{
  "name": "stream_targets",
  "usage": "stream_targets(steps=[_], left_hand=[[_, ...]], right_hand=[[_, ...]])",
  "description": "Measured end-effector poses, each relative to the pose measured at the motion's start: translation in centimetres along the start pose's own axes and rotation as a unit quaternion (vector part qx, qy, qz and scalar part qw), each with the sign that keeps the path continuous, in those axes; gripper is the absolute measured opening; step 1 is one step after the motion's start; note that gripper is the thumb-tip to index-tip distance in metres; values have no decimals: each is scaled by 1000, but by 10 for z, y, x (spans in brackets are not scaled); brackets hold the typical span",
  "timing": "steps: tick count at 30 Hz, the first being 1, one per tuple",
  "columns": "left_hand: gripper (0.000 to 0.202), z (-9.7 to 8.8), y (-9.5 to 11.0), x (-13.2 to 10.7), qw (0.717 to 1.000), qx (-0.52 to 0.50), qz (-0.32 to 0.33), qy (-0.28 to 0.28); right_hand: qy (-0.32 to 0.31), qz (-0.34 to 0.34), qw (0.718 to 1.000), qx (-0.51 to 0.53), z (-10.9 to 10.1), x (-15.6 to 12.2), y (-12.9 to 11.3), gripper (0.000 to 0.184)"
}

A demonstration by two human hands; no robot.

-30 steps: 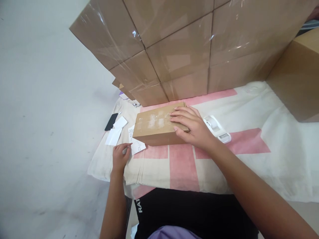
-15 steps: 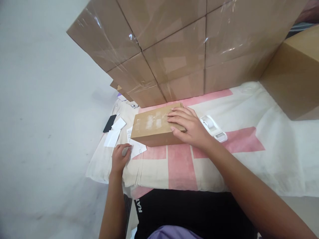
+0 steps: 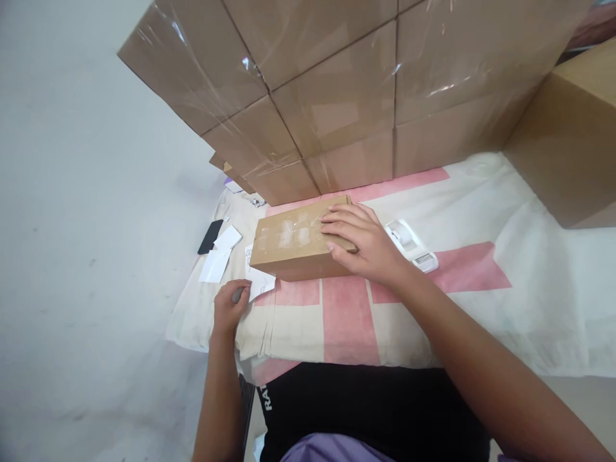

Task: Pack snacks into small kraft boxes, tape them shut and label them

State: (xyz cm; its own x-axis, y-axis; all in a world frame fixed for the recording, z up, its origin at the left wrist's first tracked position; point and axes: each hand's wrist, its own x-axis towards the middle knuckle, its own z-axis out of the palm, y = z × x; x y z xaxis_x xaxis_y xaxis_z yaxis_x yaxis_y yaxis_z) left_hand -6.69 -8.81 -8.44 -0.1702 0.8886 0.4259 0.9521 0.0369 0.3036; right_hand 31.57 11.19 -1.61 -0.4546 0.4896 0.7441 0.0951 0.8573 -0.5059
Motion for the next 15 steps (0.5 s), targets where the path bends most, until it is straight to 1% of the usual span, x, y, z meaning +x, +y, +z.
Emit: stream_targets(steps=[3, 6, 8, 10, 12, 13, 15], left_hand=[[17, -1, 1, -3, 1000, -6, -16, 2], [18, -2, 1, 0, 1000, -15, -19, 4], [18, -2, 3, 3, 999, -18, -21, 27], [18, -2, 8, 2, 997, -18, -31, 69], [18, 0, 22, -3, 992, -19, -49, 116], [22, 2, 33, -7, 988, -28, -61, 138], [38, 6, 64, -15, 978, -66, -78, 183]], right_hand=[[1, -1, 1000, 0, 0, 0, -1, 23], [3, 2, 1000, -2, 0, 1, -2, 23], [1, 4, 1000, -3, -1, 2, -3, 23], [-4, 6, 1000, -6, -2, 1, -3, 27], [-8, 7, 1000, -11, 0, 0, -4, 32], [-7, 8, 1000, -14, 1, -1, -5, 33], [5, 10, 1000, -24, 5, -3, -8, 34]])
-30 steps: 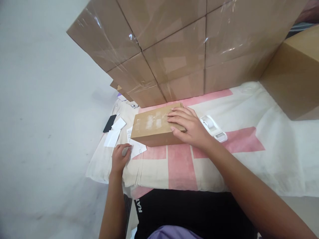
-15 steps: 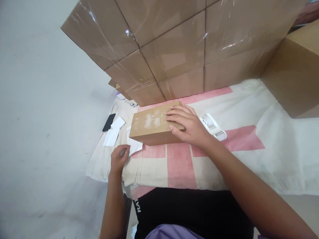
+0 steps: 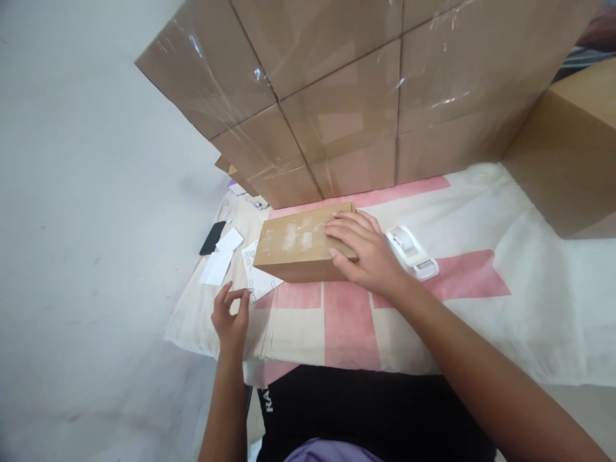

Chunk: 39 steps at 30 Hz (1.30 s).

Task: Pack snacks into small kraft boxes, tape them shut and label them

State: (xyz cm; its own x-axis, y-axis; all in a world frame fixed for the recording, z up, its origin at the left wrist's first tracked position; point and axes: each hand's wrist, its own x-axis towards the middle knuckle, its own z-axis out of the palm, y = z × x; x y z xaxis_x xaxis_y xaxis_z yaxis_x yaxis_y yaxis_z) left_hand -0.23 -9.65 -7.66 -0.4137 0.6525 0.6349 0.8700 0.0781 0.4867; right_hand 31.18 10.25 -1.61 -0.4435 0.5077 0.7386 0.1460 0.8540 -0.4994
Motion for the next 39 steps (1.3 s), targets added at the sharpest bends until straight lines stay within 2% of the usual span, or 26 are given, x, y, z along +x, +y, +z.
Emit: stream_targets(steps=[2, 4, 7, 10, 12, 15, 18, 20, 23, 25, 26, 29, 33, 34, 36, 39], left_hand=[[43, 7, 36, -12, 998, -61, 1, 27], [40, 15, 73, -18, 992, -122, 12, 26], [37, 25, 119, -13, 985, -172, 23, 16], [39, 32, 146, 1, 981, -176, 78, 8], [44, 33, 157, 10, 977, -170, 128, 0], [50, 36, 167, 18, 969, -157, 187, -27], [48, 40, 170, 21, 960, -153, 230, -53], [41, 43, 168, 21, 961, -158, 220, -49], [34, 47, 162, 23, 971, -169, 166, -5], [34, 48, 158, 27, 971, -178, 156, 19], [34, 48, 158, 29, 970, -179, 162, 23], [32, 48, 163, 33, 967, -154, 201, 8], [38, 47, 179, 32, 959, -133, 248, -44], [39, 48, 181, 32, 961, -132, 240, -42], [35, 49, 180, 38, 975, -117, 188, -3], [34, 57, 162, 63, 993, -46, 88, 58]], right_hand=[[22, -2, 1000, -12, 4, -3, -5, 34], [64, -16, 997, -31, 7, -7, -10, 35], [132, -82, 985, -75, 8, -11, -18, 38], [142, -137, 975, -104, 6, -13, -25, 38], [133, -141, 975, -107, 5, -12, -28, 37], [118, -130, 980, -96, 6, -11, -32, 33], [116, -126, 982, -78, 3, -9, -34, 20], [132, -110, 983, -62, -2, -8, -32, 18], [166, -59, 983, -42, -13, -6, -25, 18], [164, -56, 984, -36, -21, -5, -21, 11], [153, -65, 986, -36, -23, -4, -21, 10], [106, -98, 989, -38, -23, -4, -24, 26], [86, -110, 989, -49, -14, -5, -31, 13], [92, -110, 989, -48, -14, -5, -30, 12], [119, -101, 987, -43, -16, -5, -25, 15], [149, -59, 987, -24, -25, -8, -14, 15]])
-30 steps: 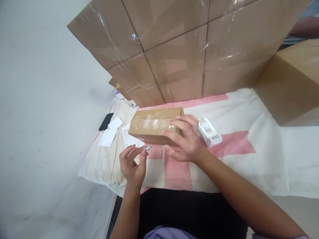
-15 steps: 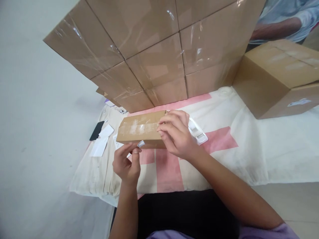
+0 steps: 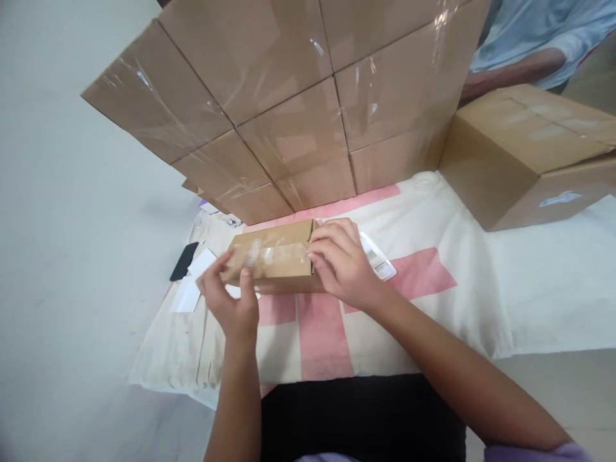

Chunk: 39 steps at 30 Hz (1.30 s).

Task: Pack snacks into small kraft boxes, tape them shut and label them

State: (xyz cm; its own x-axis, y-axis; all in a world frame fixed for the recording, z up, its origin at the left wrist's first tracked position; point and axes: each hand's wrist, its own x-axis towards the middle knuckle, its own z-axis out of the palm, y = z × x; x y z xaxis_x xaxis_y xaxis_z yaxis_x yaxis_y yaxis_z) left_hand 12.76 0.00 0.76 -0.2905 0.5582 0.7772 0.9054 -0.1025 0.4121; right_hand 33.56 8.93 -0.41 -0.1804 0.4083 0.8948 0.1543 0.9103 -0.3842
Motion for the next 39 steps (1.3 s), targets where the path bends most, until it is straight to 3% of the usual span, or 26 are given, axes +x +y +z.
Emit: stream_targets(steps=[3, 7, 11, 16, 21, 34, 36, 39], left_hand=[[42, 18, -43, 29, 998, 11, -52, -45], [34, 49, -100, 57, 982, -124, -64, -125], [39, 70, -128, 59, 971, -204, -57, -107], [39, 75, -130, 50, 967, -242, -47, -62], [38, 72, -126, 50, 964, -255, -43, -58], [36, 65, -124, 52, 967, -233, -65, -82], [33, 63, -124, 53, 965, -238, -63, -86], [31, 61, -123, 52, 966, -234, -67, -85]], right_hand=[[-25, 67, 996, 44, -10, -10, 9, 16], [-118, 150, 978, 87, -11, -30, 12, 12], [-235, 156, 957, 69, 2, -45, 8, 6], [-243, 109, 964, -3, 20, -55, -1, 4], [-229, 97, 967, -55, 24, -57, -2, 7], [-205, 113, 971, -48, 28, -58, -3, 8], [-193, 145, 969, -54, 28, -57, -4, 18], [-167, 199, 963, -73, 30, -58, -3, 54]])
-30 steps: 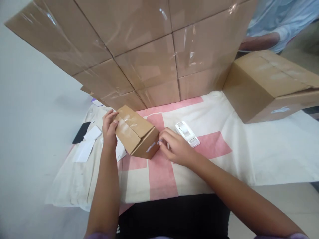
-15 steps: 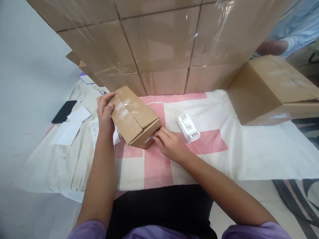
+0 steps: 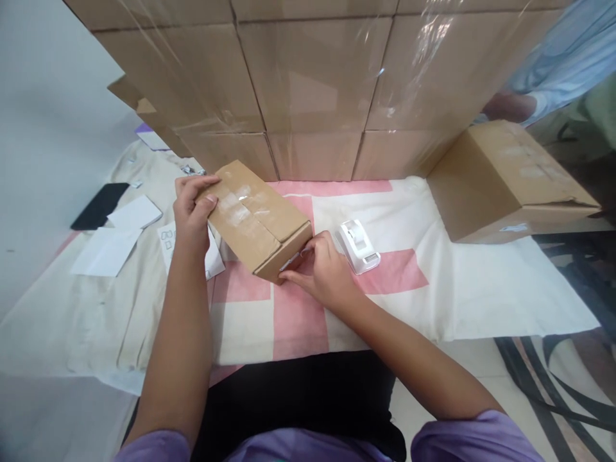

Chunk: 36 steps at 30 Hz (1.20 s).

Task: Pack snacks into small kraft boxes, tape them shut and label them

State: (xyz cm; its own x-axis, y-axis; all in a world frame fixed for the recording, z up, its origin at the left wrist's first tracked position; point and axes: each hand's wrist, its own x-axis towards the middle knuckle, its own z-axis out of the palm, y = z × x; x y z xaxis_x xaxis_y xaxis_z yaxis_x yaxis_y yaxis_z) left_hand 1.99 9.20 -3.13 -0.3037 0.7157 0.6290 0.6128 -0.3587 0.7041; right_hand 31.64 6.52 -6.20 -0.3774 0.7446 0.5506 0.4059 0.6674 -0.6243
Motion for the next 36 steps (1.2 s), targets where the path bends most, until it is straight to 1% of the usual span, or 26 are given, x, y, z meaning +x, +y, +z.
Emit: stream_targets(steps=[1, 2, 5, 7, 9, 11, 13, 14, 17, 23, 27, 29, 31, 33, 34, 35, 36], left_hand=[[30, 0, 1, 0, 1000, 4, -3, 2], [30, 0, 1, 0, 1000, 7, -5, 4], [29, 0, 1, -1, 1000, 2, -4, 6], [27, 0, 1, -2, 1000, -10, 4, 7], [26, 0, 2, -2, 1000, -18, 8, 10], [27, 1, 2, -3, 1000, -15, 7, 14], [28, 1, 3, -3, 1000, -9, 4, 17], [28, 1, 4, -4, 1000, -5, 2, 18], [27, 0, 5, -5, 1000, 6, -8, 19], [25, -2, 6, -5, 1000, -7, -10, 14], [23, -3, 4, -4, 1000, -13, -8, 7], [23, -3, 3, -3, 1000, -8, -12, 4], [23, -4, 3, -3, 1000, -1, -17, -1], [23, -5, 3, -2, 1000, 2, -17, -9], [23, -6, 3, -2, 1000, 2, -16, -12], [23, -6, 3, -3, 1000, 0, -14, -14], [23, -6, 3, -3, 1000, -5, -11, -13]], right_hand=[[1, 12, 1000, 5, 1, 0, 1, 61], [-2, 18, 1000, 15, 1, 1, 3, 63], [-29, 16, 998, 50, -1, 3, 8, 56], [-43, 0, 997, 58, -5, 4, 8, 51], [-63, -31, 996, 63, -10, 4, 7, 40], [-84, -58, 992, 71, -12, 4, 5, 23], [-85, -65, 992, 66, -12, 2, 3, 9], [-79, -62, 993, 57, -10, 2, 3, 6], [-62, -55, 996, 33, -6, 1, 4, 8], [-57, -70, 996, 7, -5, 4, 3, 9], [-57, -36, 998, 8, -7, 4, 2, 11], [-58, 6, 998, 8, -7, 3, 3, 15], [-46, 71, 996, 4, -9, 4, 6, 31], [-33, 128, 991, -2, -12, 6, 8, 54], [-39, 142, 989, -2, -14, 7, 9, 64], [-56, 143, 988, 1, -15, 9, 9, 70], [-76, 136, 988, 9, -16, 10, 9, 70]])
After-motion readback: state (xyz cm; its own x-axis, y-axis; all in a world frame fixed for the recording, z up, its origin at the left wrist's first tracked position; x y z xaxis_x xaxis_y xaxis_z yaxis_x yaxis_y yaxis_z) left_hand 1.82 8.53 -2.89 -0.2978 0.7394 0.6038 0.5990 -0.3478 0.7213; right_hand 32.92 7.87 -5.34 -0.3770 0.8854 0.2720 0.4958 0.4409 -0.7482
